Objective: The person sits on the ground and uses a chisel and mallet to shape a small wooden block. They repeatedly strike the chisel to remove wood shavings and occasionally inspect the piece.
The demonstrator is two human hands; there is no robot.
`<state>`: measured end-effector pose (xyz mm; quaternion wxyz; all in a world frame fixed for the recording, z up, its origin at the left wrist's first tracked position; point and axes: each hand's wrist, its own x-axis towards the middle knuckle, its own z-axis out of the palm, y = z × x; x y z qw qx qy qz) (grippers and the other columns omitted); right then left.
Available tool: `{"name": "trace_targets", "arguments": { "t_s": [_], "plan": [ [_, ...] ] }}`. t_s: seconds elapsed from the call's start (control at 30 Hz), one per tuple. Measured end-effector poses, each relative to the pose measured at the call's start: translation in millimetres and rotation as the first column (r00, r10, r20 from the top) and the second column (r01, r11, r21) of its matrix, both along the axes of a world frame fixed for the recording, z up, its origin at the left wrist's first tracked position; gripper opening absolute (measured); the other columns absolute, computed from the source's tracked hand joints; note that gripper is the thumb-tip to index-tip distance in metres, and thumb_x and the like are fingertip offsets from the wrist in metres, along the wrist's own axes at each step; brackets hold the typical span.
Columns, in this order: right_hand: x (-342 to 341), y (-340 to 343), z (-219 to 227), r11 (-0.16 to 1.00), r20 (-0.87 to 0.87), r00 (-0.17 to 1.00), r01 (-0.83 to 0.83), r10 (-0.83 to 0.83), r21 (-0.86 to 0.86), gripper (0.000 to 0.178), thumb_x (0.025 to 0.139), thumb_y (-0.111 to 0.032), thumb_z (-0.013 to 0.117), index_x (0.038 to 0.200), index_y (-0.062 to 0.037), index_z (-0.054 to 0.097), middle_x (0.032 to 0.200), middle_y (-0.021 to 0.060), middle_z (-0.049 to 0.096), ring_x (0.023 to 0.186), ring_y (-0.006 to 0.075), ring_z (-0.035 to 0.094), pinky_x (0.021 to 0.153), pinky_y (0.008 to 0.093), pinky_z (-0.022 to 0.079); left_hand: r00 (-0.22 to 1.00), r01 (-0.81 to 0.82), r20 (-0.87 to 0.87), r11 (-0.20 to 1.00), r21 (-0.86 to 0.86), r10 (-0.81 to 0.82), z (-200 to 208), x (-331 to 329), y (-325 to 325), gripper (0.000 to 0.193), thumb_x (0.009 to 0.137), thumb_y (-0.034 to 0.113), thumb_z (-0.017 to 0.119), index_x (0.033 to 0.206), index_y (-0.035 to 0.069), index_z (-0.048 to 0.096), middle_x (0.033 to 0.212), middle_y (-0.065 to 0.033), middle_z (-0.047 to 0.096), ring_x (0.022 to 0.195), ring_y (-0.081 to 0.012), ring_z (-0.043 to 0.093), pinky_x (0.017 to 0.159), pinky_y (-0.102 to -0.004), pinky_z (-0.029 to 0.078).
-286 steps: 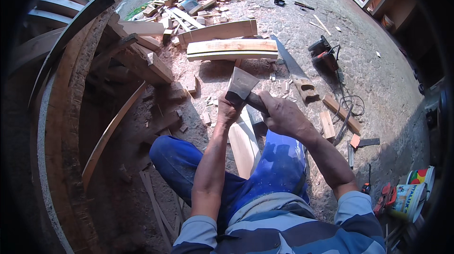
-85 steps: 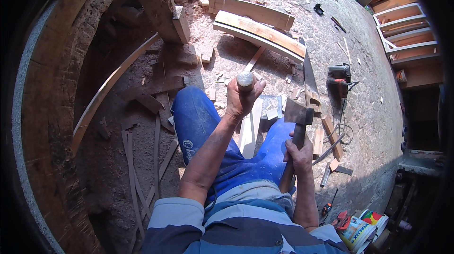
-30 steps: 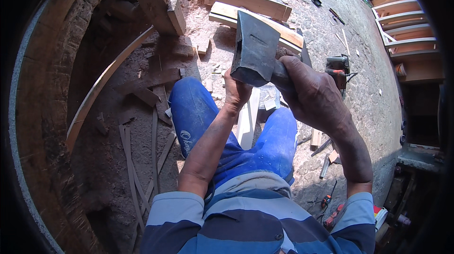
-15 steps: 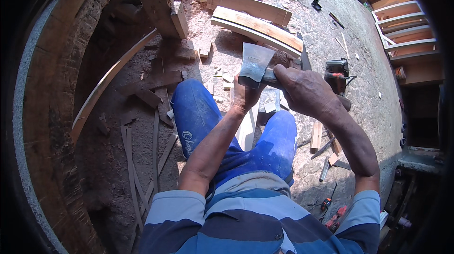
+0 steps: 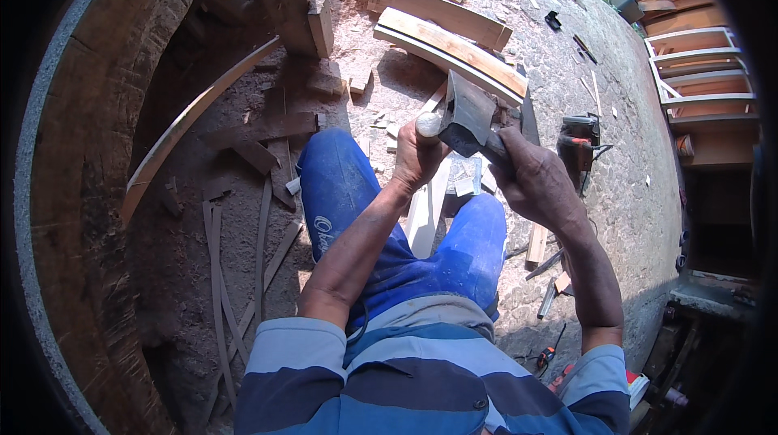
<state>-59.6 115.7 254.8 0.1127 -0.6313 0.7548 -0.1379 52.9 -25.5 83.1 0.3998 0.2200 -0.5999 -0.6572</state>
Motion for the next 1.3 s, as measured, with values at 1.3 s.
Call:
{"name": "trace_targets", "arguments": {
  "t_s": [1.3],
  "plan": [
    [7,-11,26,0.987,-0.11,0.985,-0.125,0.136,0.097,0.021,0.091,-0.003,0.06,0.107,-0.0054,0.046,0.086,0.0189,0.066,0.082,0.0398,0.071,0.069,0.0512,0.056,0.998,-0.028,-0.059,0.999,-0.016,0.027,-13,-5,31,0.035,0.078,0.016,0.086,0.109,0.005,0.073,0.099,-0.0082,0.077,0.092,-0.0184,0.075,0.083,-0.0333,0.059]
  ]
}}
